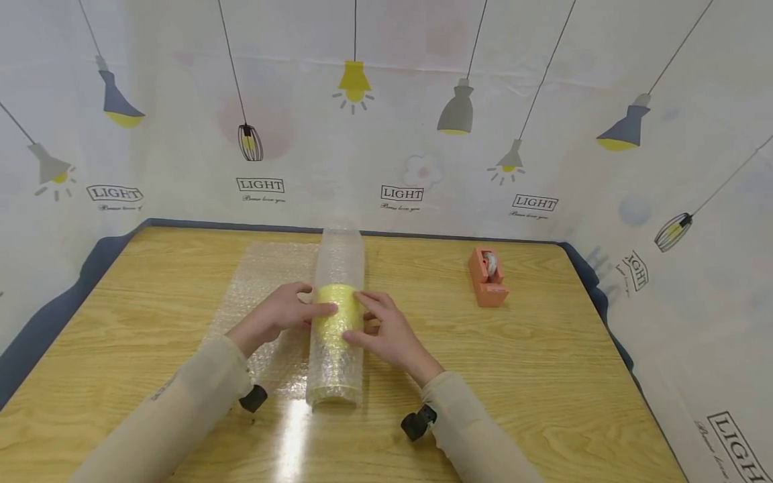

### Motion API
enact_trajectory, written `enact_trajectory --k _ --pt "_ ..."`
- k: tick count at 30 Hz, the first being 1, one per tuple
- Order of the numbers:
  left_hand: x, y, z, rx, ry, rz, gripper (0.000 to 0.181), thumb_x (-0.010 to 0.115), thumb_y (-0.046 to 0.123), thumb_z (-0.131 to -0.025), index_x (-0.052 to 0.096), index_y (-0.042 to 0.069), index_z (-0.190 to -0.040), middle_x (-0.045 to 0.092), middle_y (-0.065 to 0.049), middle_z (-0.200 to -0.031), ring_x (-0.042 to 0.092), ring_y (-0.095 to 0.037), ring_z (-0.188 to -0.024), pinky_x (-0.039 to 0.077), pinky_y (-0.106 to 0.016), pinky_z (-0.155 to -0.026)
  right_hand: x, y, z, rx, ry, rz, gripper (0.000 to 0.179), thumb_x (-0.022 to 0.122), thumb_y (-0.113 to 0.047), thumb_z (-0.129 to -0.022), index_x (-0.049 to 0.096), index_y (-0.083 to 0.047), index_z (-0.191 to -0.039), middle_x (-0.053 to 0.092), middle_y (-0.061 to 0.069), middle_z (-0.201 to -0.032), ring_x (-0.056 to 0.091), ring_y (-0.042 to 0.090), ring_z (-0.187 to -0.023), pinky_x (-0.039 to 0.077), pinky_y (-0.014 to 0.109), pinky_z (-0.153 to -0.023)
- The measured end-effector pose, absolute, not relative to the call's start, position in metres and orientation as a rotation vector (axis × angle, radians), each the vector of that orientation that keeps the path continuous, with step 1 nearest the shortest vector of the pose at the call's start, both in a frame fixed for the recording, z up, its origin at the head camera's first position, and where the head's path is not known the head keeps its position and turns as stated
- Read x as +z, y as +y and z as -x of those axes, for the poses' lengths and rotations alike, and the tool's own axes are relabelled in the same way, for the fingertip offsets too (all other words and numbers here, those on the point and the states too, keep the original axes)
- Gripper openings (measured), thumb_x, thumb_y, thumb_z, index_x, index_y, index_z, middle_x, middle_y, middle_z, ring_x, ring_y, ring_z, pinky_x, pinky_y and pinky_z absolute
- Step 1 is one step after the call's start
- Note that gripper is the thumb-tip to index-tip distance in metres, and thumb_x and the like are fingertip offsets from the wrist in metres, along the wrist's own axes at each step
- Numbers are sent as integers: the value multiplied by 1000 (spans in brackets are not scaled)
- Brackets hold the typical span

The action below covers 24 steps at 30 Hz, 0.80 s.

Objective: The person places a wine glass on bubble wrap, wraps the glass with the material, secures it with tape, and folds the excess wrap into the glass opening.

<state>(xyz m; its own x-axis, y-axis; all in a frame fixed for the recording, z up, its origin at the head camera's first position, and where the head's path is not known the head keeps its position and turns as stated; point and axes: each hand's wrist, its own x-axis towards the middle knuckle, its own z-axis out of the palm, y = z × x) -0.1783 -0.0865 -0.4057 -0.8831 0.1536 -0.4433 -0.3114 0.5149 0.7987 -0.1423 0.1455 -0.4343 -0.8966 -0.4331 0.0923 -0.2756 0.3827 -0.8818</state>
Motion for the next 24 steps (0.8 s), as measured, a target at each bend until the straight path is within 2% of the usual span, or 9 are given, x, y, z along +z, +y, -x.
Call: enact_trajectory --k 4,11,18,24 --pt "-408 -89 177 1348 2299 137 94 83 44 -86 38 -4 -153 56 -27 -143 69 -33 -106 49 -56 -107 -434 143 142 -1542 2490 657 71 77 -12 -94 43 1 -155 37 25 -156 58 44 -122 58 50 -97" --pt "-410 -95 175 1328 2315 168 95 83 48 -85 40 -6 -150 50 -29 -148 70 -32 -106 50 -56 -106 -437 140 143 -1546 2510 721 65 73 -10 -97 44 4 -153 40 25 -155 58 43 -120 58 51 -97" --pt "-412 -102 174 1316 2339 152 91 83 50 -85 45 -8 -145 58 -26 -138 69 -29 -103 50 -56 -105 -439 140 143 -1547 2531 777 58 68 -9 -100 45 6 -151 42 24 -155 59 41 -120 59 48 -96" --pt "-415 -105 173 1379 2289 169 88 82 45 -87 43 -8 -144 60 -26 -134 70 -30 -103 46 -57 -109 -436 136 141 -1571 2488 631 63 71 -10 -97 43 5 -152 42 26 -153 59 45 -123 57 47 -99"
